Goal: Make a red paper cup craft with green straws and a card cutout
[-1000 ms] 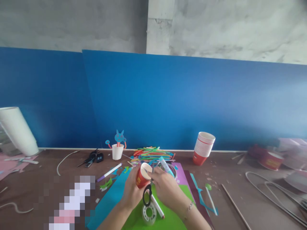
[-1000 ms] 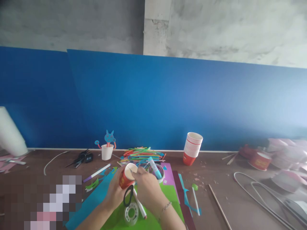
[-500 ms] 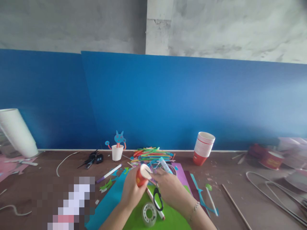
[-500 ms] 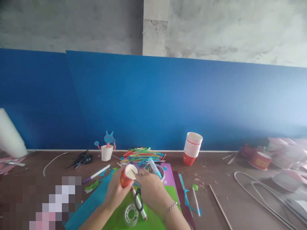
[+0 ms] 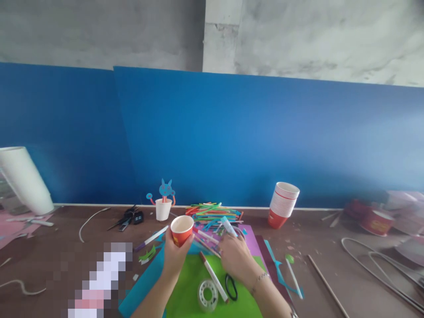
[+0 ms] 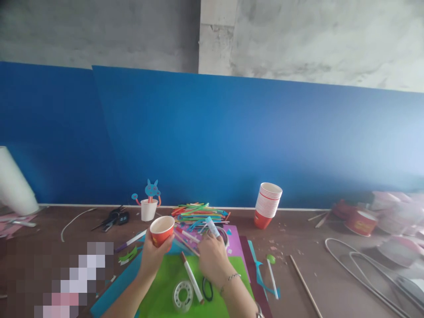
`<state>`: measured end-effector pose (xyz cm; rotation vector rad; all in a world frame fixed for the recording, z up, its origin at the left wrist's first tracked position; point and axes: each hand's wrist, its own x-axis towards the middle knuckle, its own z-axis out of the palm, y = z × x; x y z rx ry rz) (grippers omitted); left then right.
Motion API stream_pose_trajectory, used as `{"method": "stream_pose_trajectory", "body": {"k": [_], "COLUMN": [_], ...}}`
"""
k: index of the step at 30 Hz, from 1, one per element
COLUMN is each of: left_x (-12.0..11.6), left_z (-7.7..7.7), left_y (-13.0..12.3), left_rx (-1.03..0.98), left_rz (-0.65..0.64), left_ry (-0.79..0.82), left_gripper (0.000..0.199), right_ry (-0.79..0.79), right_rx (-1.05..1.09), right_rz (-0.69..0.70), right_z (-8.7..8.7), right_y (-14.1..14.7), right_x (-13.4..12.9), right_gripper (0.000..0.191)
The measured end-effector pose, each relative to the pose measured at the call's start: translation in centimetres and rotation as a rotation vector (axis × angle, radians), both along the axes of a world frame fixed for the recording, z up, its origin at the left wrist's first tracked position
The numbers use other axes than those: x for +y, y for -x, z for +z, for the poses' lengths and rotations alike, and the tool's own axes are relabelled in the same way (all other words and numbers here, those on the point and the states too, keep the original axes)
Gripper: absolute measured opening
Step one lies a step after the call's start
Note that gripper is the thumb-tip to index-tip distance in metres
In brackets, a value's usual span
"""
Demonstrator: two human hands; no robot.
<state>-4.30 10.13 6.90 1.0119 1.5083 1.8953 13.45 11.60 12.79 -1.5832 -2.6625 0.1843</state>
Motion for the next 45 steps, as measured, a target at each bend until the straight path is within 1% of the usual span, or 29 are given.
{"method": "stream_pose_trajectory", "body": {"k": [3, 7, 9, 11, 12, 15, 18, 20, 22, 23, 25, 26, 28, 29, 31, 33, 34, 37, 38, 40, 41, 42, 43, 45], "left_x": [0.0, -0.1, -0.1, -0.2, -0.3, -0.3, -0.3, -0.3, -0.3, -0.4, -0.5, -0.6, -0.6, -0.7, -0.6, -0.6, -0.5, -0.4, -0.4, -0.4, -0.4, -0.5, -0.5, -0.5], "left_z": [-0.1, -0.3, -0.2, 0.0, 0.1, 0.2, 0.2, 0.3, 0.3, 0.3, 0.4, 0.5, 0.5, 0.5, 0.5, 0.4, 0.2, -0.1, -0.2, -0.3, -0.2, -0.1, 0.0, 0.1], "left_y": [0.0, 0.1, 0.1, 0.1, 0.1, 0.1, 0.1, 0.1, 0.1, 0.2, 0.2, 0.2, 0.2, 0.2, 0.2, 0.2, 0.3, 0.4, 0.4, 0.4, 0.4, 0.4, 0.4, 0.4], "left_rx": [-0.005, 0.031, 0.03, -0.004, -0.03, -0.101, -0.115, -0.103, -0.099, -0.101, -0.102, -0.102, -0.098, -0.096, -0.094, -0.086, -0.081, -0.081, -0.088, -0.098, -0.102, -0.103, -0.104, -0.114], "left_rz": [-0.071, -0.06, -0.045, -0.038, -0.041, -0.053, -0.036, -0.045, -0.075, -0.086, -0.1, -0.103, -0.102, -0.1, -0.087, -0.079, -0.076, -0.068, -0.065, -0.074, -0.08, -0.089, -0.097, -0.101], "left_ry": [-0.01, 0.005, 0.009, 0.018, 0.029, 0.055, 0.049, 0.051, 0.06, 0.062, 0.061, 0.06, 0.055, 0.053, 0.05, 0.049, 0.05, 0.063, 0.067, 0.063, 0.058, 0.053, 0.051, 0.052], "left_gripper": [0.058, 0.063, 0.062, 0.06, 0.059, 0.06, 0.061, 0.062, 0.061, 0.06, 0.06, 0.06, 0.062, 0.062, 0.061, 0.06, 0.06, 0.061, 0.061, 0.063, 0.063, 0.062, 0.061, 0.058], "right_ry": [-0.002, 0.06, 0.076, 0.088, 0.108, 0.253, 0.432, 0.471, 0.525, 0.532, 0.501, 0.462, 0.385, 0.368, 0.394, 0.443, 0.442, 0.255, 0.192, 0.112, 0.126, 0.177, 0.257, 0.464], "right_rx": [0.047, 0.113, 0.225, 0.394, 0.48, 0.722, 0.922, 1.074, 1.189, 1.207, 1.259, 1.288, 1.326, 1.315, 1.217, 1.021, 0.898, 0.539, 0.501, 0.541, 0.583, 0.612, 0.609, 0.517], "right_rz": [-0.022, -0.054, -0.055, -0.036, -0.029, -0.06, -0.084, 0.015, 0.172, 0.205, 0.155, 0.11, 0.029, -0.001, -0.042, -0.057, -0.064, -0.038, -0.028, 0.008, 0.02, 0.026, 0.028, 0.059], "right_z": [-0.6, -2.0, -2.6, -2.8, -2.7, -1.6, 0.5, 2.0, 3.4, 4.0, 4.9, 5.3, 5.9, 6.0, 5.7, 4.8, 4.1, 2.5, 2.3, 2.4, 2.8, 3.3, 3.8, 4.8], "right_y": [1.5, 2.2, 1.8, 1.1, 0.8, 0.0, -0.5, -0.6, -0.6, -0.5, -0.5, -0.5, -0.6, -0.8, -0.9, -0.9, -0.8, -0.4, -0.2, -0.1, -0.1, -0.2, -0.4, -0.9], "right_x": [-0.2, -0.3, 0.1, 0.6, 1.0, 1.6, 1.2, 0.3, -0.8, -1.4, -2.4, -2.8, -3.3, -3.3, -3.0, -2.3, -1.8, -0.7, -0.6, -0.7, -1.0, -1.4, -1.8, -2.6], "right_gripper": [0.026, 0.036, 0.051, 0.069, 0.072, 0.065, 0.049, 0.038, 0.048, 0.05, 0.034, 0.031, 0.042, 0.047, 0.05, 0.046, 0.043, 0.041, 0.041, 0.038, 0.037, 0.037, 0.04, 0.041]}}
